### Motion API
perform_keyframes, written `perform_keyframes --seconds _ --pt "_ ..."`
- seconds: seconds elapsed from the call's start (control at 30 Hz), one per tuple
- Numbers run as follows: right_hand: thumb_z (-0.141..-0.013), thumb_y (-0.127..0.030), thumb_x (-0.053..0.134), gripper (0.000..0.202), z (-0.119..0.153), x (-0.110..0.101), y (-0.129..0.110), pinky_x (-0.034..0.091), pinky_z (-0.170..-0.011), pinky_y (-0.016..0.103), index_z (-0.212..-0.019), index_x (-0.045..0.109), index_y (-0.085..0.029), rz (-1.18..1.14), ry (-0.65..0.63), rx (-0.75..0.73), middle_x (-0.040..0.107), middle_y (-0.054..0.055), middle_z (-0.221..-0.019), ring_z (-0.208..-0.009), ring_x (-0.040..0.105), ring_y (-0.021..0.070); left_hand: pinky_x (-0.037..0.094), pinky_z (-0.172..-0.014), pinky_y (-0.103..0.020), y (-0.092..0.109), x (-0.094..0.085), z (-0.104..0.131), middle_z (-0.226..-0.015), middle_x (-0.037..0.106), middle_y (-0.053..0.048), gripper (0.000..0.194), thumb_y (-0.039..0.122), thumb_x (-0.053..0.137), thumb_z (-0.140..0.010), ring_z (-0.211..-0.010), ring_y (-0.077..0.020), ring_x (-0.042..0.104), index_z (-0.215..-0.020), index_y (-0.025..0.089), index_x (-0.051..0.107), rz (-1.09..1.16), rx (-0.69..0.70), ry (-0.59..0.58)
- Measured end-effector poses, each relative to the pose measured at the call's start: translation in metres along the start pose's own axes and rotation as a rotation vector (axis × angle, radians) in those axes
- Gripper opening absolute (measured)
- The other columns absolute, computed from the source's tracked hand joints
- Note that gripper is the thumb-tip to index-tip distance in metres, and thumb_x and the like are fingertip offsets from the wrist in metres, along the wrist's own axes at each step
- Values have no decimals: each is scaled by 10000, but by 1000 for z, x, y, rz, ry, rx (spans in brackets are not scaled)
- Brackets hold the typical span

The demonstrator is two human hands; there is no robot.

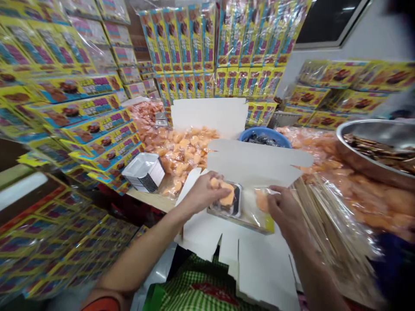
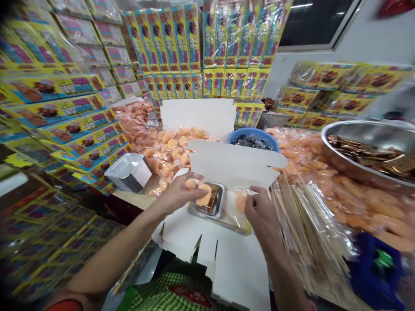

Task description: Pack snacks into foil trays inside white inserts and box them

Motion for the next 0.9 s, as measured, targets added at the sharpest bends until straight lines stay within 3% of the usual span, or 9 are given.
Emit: perform_keyframes --seconds 0.07,0.17,0.27,0.33,0.43,0.57,0.73,0.83,0.9 --pt "-878 -341 440 434 2 1 -8 515 -670 359 -1163 671 -108 106 39 -31 724 152 -996 -672 647 211 500 -652 -298 -10 16 -10 -776 637 -5 404 365 728 -820 -703 -179 618 -1135 191 544 -205 -21 50" --pt "-909 -281 409 403 10 -9 -28 543 -796 391 -1144 685 -104 145 129 -262 722 159 -1060 -826 688 243 490 -716 -320 -11 17 -19 -816 635 -26 224 349 605 -907 -765 -195 610 -1053 187 552 -429 30 158" --pt "-959 -214 406 330 24 -15 -38 555 -820 343 -1095 700 -152 80 62 -439 741 109 -1038 -907 704 215 486 -711 -298 -10 17 -20 -831 639 -15 190 370 597 -909 -758 -181 613 -984 195 600 -329 84 93" --pt "-969 -174 399 327 32 -12 -40 558 -848 358 -1080 706 -160 81 -21 -491 751 102 -1036 -944 708 218 503 -722 -305 -12 23 -18 -844 651 -6 341 397 684 -858 -751 -185 623 -1128 202 612 -266 68 12" --pt "-968 -145 384 343 38 -6 -36 556 -873 411 -1072 711 -161 121 -95 -494 754 109 -1053 -988 703 245 527 -851 -381 -16 28 -10 -1078 664 -83 601 379 774 -799 -904 -241 656 -1324 188 551 -440 88 37" --pt "-976 -159 399 337 38 -8 -28 559 -864 383 -1136 695 -160 37 -126 -448 747 98 -1079 -985 705 220 525 -924 -408 -17 25 3 -1211 586 -122 341 257 604 -916 -993 -242 647 -1251 191 619 -641 228 99" --pt "-969 -213 411 326 25 -17 -29 566 -817 357 -1093 712 -187 -13 -45 -391 767 83 -1040 -924 723 212 548 -795 -326 -8 18 1 -946 624 -42 192 177 606 -885 -804 -166 626 -1057 182 692 -402 220 84" --pt "-941 -265 442 305 14 -19 -28 576 -748 337 -1015 730 -197 -36 39 -310 783 82 -1010 -809 727 204 562 -802 -314 16 29 -6 -1049 644 -66 222 258 614 -932 -855 -160 645 -1128 177 680 -250 304 140" --pt "-907 -275 464 299 8 -18 -25 576 -712 329 -1005 735 -192 -41 32 -260 786 86 -1002 -769 723 201 570 -837 -339 28 46 -8 -1168 616 -101 275 262 572 -970 -897 -167 653 -1218 185 660 -330 386 95"
Point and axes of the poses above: each hand's wrist, its own z-axis away from the middle knuckle, its own x-axis out of the palm, y = z × x, the point moved 6 cm from there along -z, towards the middle knuckle
